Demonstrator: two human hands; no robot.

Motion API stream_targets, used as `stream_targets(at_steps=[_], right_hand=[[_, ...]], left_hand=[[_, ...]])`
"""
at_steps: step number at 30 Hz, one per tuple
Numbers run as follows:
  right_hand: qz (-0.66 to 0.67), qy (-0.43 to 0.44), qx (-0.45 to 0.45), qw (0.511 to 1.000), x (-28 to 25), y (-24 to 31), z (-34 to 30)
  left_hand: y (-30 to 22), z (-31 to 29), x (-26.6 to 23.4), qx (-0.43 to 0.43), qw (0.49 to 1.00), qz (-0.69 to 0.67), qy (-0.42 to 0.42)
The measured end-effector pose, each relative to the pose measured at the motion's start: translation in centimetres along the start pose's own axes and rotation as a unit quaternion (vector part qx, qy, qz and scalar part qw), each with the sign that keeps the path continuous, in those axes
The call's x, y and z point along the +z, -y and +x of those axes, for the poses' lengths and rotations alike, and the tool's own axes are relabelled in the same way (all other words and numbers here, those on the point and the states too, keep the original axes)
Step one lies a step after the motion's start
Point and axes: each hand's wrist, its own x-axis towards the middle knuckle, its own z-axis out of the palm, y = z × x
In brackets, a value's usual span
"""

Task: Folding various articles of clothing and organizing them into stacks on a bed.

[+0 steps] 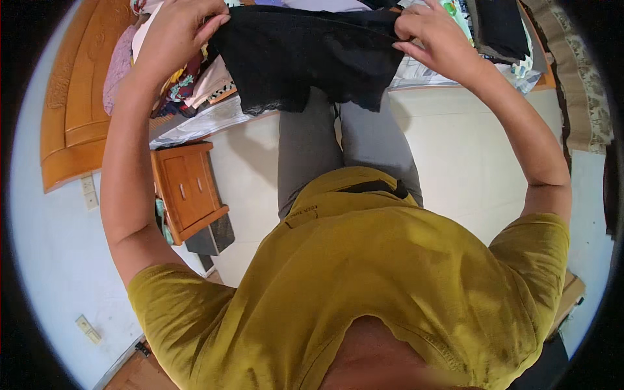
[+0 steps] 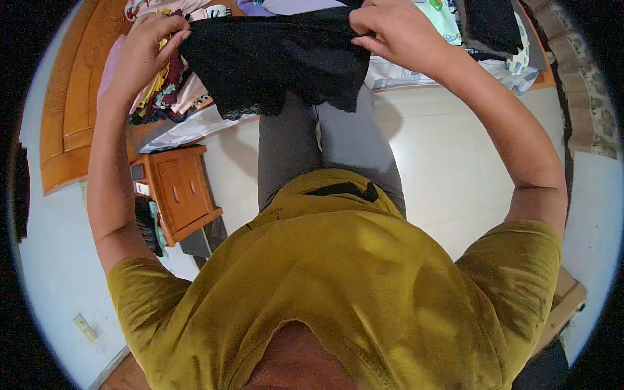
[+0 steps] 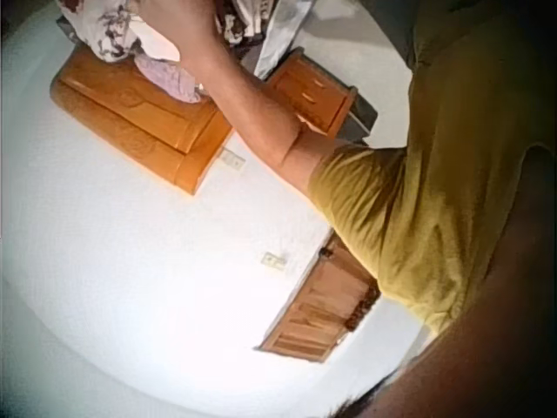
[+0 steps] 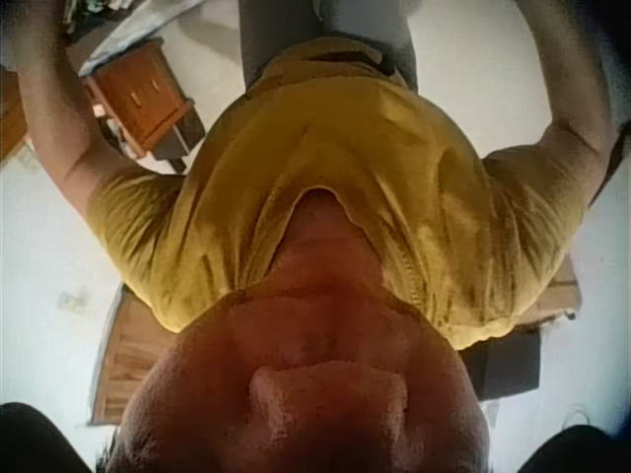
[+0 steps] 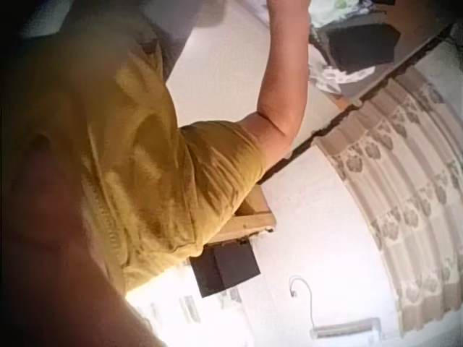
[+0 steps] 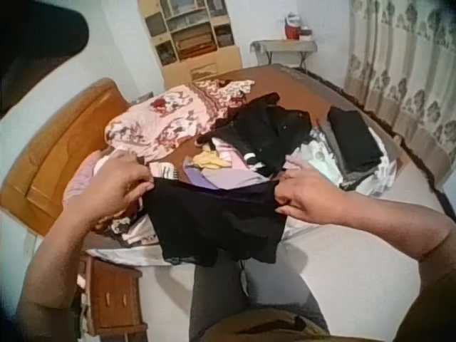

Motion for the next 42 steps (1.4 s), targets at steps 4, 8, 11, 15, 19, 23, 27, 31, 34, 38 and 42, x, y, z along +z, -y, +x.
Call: stream_targets(at_steps=[4,8,11,15,19,23,27,31,34,38,42], right_hand=[[-0.133,-0.024,-0.012,0.991,-1.5,-1.3,-1.4],[-0.198,-0.026,-0.012,0.980,-2.8,-3.7,-1.8],[-0.225,-0.047,-0.024,0.973,-3.8,-5.0,-1.3],[-0.285,-0.075,0.013,0.955,-5.9,-6.1,-0.5],[-0.296,-0.144,0.003,0.944,-6.2,-4.2,-1.1],[-0.169,-0.103,-0.060,0.978,0.0,-1.1,-5.0],[0.010,0.066,0.022,0.998,6.5,5.0,-9.7],[0.162,0.214,0.056,0.962,11.1,8.6,-13.0],[0.214,0.283,0.121,0.927,10.6,9.8,-12.7],[0.244,0.142,0.064,0.957,10.1,9.1,-10.7],[0.203,0.080,0.058,0.974,12.1,11.9,-6.8]], left_hand=[[-2.9,4.9,-3.6,-0.034,0.996,-0.004,0.079],[-2.4,7.3,-2.6,-0.034,0.998,0.038,0.040],[-2.7,8.4,-1.3,-0.062,0.994,0.088,-0.008],[-1.2,10.0,-0.5,-0.084,0.992,0.098,-0.011],[-2.2,6.8,0.0,-0.079,0.985,0.122,-0.087],[-2.4,-1.5,6.9,-0.074,0.993,0.044,-0.077],[-10.1,-12.2,14.5,-0.154,0.981,-0.115,0.000],[-17.4,-19.0,19.2,-0.219,0.945,-0.211,0.120],[-19.1,-20.8,19.6,-0.254,0.937,-0.218,0.098],[-18.5,-21.6,18.9,-0.247,0.926,-0.287,-0.009],[-18.9,-19.1,18.4,-0.236,0.921,-0.306,-0.049]])
